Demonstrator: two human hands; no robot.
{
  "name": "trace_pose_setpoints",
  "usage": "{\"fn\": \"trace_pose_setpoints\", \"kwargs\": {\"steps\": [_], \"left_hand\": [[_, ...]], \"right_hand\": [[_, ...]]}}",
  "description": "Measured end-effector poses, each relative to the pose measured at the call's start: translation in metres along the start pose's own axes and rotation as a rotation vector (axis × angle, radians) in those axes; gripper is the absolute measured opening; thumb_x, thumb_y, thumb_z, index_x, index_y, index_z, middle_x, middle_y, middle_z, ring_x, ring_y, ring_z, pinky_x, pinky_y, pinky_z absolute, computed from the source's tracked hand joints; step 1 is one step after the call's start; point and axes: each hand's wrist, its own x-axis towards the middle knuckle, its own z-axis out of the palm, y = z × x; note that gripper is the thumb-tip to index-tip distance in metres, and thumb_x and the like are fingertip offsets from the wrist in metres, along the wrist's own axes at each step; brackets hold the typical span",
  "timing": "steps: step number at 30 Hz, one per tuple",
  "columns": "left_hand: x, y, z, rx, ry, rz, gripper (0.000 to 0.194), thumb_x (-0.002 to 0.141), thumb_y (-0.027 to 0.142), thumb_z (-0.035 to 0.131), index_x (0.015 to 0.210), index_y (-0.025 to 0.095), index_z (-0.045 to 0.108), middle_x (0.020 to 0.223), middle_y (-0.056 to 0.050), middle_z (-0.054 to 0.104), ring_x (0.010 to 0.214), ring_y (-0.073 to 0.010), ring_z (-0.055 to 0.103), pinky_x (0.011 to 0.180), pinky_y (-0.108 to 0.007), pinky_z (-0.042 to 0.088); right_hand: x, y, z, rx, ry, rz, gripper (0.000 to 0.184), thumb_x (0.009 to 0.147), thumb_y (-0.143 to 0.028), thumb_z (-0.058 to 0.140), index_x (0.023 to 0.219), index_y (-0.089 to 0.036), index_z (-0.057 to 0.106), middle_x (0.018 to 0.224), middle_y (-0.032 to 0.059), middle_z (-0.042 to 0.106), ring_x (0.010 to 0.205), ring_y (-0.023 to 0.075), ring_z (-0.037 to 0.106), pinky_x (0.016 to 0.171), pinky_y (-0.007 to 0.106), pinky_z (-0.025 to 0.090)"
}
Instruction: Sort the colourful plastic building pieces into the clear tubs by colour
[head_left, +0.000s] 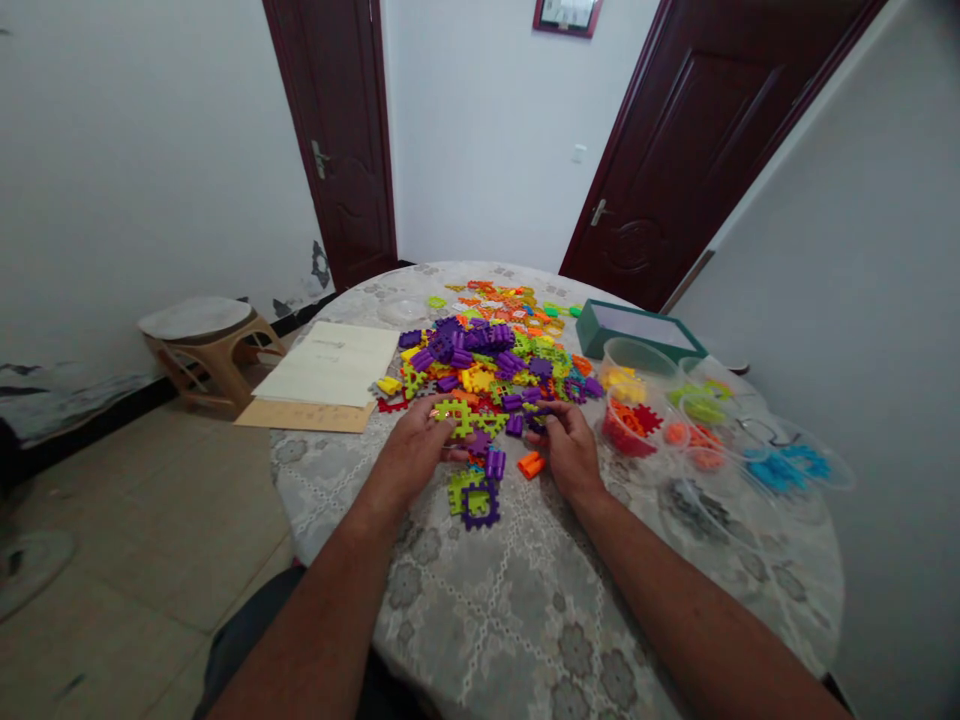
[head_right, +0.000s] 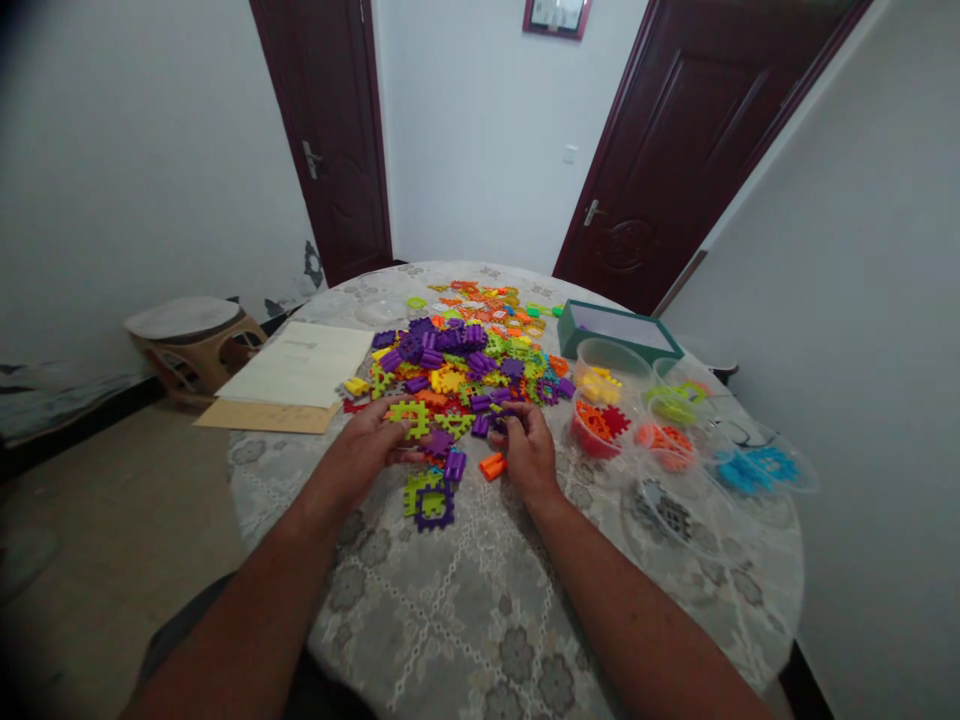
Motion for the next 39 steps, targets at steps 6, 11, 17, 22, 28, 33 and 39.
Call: {"fn": "trace_pose_setpoints", "kwargs": {"steps": [6,11,17,22,28,33,39], "left_hand": [[-0.013,0.008,0.004,0.061,-0.040,0.022,0.049,0.087,0.017,0.065,0.136,0.020,0.061,0.102,-0.008,0.075,0.079,-0.0219,0.078,0.064,-0.032,0.066],[-0.008,0.001,-0.005,0.079,0.003,0.008,0.047,0.087,0.017,0.064,0.134,0.019,0.061,0.101,-0.009,0.075,0.079,-0.0211,0.078,0.064,-0.032,0.067],[0.007,-0.006,-0.002,0.042,0.005,0.016,0.049,0.085,0.015,0.065,0.134,0.018,0.060,0.103,-0.010,0.075,0.080,-0.0220,0.078,0.066,-0.032,0.066],[0.008,-0.010,0.000,0.052,-0.030,0.005,0.048,0.086,0.017,0.064,0.134,0.018,0.060,0.103,-0.011,0.076,0.083,-0.0239,0.079,0.064,-0.032,0.066],[0.008,-0.010,-0.002,0.095,-0.041,0.005,0.048,0.088,0.017,0.064,0.135,0.018,0.058,0.104,-0.011,0.075,0.086,-0.0242,0.080,0.066,-0.031,0.066],[0.004,-0.008,0.002,0.087,-0.095,-0.015,0.045,0.090,0.023,0.066,0.134,0.018,0.059,0.107,-0.012,0.075,0.085,-0.0240,0.080,0.069,-0.033,0.067],[0.000,-0.013,0.006,0.029,-0.215,-0.086,0.051,0.087,0.032,0.077,0.133,0.021,0.060,0.108,-0.010,0.075,0.081,-0.0221,0.079,0.070,-0.034,0.066]], "right_hand": [[-0.003,0.001,-0.001,0.024,-0.079,0.035,0.014,0.078,-0.028,0.063,0.092,-0.024,0.064,0.130,0.0055,0.068,0.106,0.0238,0.068,0.079,0.037,0.064],[-0.002,0.005,-0.005,-0.183,-0.171,-0.112,0.013,0.078,-0.025,0.057,0.087,-0.024,0.067,0.133,0.0068,0.068,0.125,0.0294,0.062,0.096,0.043,0.056],[0.001,0.005,-0.006,-0.365,-0.172,-0.249,0.025,0.093,-0.034,0.049,0.090,-0.023,0.072,0.120,0.0089,0.074,0.118,0.0276,0.065,0.108,0.045,0.046],[0.002,0.007,-0.005,-0.424,-0.105,-0.309,0.023,0.089,-0.027,0.054,0.102,-0.023,0.072,0.115,0.0083,0.075,0.114,0.0254,0.067,0.107,0.044,0.048],[0.004,0.001,-0.008,-0.382,-0.023,-0.392,0.021,0.090,-0.022,0.052,0.096,-0.024,0.072,0.110,0.0064,0.074,0.108,0.0236,0.068,0.103,0.043,0.050],[-0.004,-0.013,-0.008,-0.230,0.019,-0.425,0.014,0.092,-0.020,0.058,0.092,-0.024,0.071,0.101,0.0050,0.074,0.102,0.0233,0.068,0.097,0.042,0.052],[-0.040,-0.030,0.005,-0.185,-0.352,-0.614,0.025,0.096,-0.009,0.053,0.095,-0.026,0.072,0.105,0.0048,0.074,0.103,0.0208,0.070,0.094,0.040,0.055]]}}
